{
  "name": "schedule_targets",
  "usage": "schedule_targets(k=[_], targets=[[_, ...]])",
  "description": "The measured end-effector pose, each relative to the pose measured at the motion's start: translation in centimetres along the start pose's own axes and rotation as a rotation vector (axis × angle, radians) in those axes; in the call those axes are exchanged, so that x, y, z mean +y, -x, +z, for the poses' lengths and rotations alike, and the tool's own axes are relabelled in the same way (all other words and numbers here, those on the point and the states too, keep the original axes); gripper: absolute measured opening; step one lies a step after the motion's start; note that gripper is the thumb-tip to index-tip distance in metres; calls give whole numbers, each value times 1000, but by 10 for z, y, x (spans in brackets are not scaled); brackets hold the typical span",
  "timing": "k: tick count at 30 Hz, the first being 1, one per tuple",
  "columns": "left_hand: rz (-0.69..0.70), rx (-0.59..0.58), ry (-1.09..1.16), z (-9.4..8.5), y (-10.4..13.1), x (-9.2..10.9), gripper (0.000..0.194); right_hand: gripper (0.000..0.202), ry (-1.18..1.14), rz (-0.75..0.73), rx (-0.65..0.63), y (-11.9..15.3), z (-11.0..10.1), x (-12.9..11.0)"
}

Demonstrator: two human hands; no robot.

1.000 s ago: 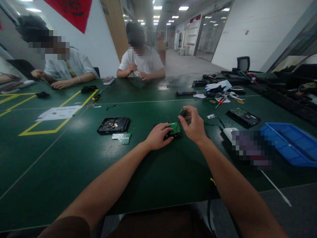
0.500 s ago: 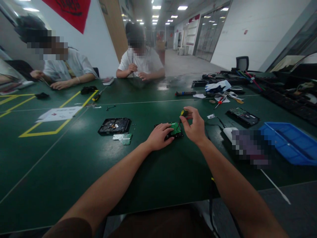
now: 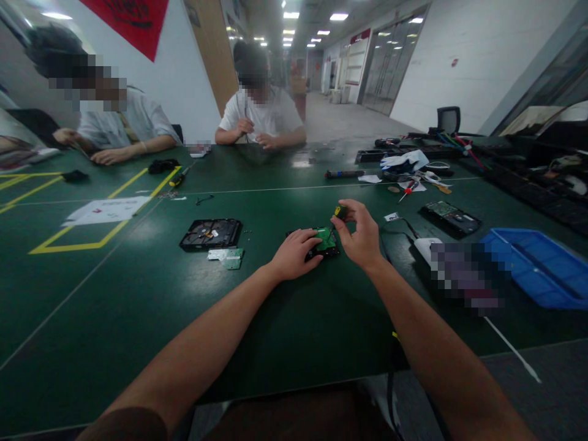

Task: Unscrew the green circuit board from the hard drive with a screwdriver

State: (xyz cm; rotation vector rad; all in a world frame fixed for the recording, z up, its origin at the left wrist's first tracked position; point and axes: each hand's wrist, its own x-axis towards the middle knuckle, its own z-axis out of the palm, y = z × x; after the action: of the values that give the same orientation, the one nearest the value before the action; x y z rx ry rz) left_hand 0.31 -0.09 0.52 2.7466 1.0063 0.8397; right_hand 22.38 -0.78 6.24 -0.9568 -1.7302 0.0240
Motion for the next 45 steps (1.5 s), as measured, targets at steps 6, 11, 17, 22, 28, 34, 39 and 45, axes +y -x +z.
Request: schedule_targets(k=[6,11,17,22,28,34,39,45], targets=[[-12,-9,-8,-1,-1,1,43,40,-55,19,-17,0,1,-2],[-3,2,-10,0,0,2,43,40,23,0,18,-2,0,-2],[-6,7,-9,1,0,1,43,42,-38,8,-46,-7,8,3],[-15,3,2,0,0,1,44,44,-93,24,-84,-8,8,3],[-20,-3,-2,-1,-1,3,44,44,-53,7,-42,-5,2,0],[-12,-3,-5,0,0,1,43,47,-6,-5,-8,-3,4,1],[-4,1,-16,0,-1,1,44,48,0,-20,-29,-3,6,-2],[-5,-2,-7,0,-1,1,44,46,27,16,8,-3,6,-2]])
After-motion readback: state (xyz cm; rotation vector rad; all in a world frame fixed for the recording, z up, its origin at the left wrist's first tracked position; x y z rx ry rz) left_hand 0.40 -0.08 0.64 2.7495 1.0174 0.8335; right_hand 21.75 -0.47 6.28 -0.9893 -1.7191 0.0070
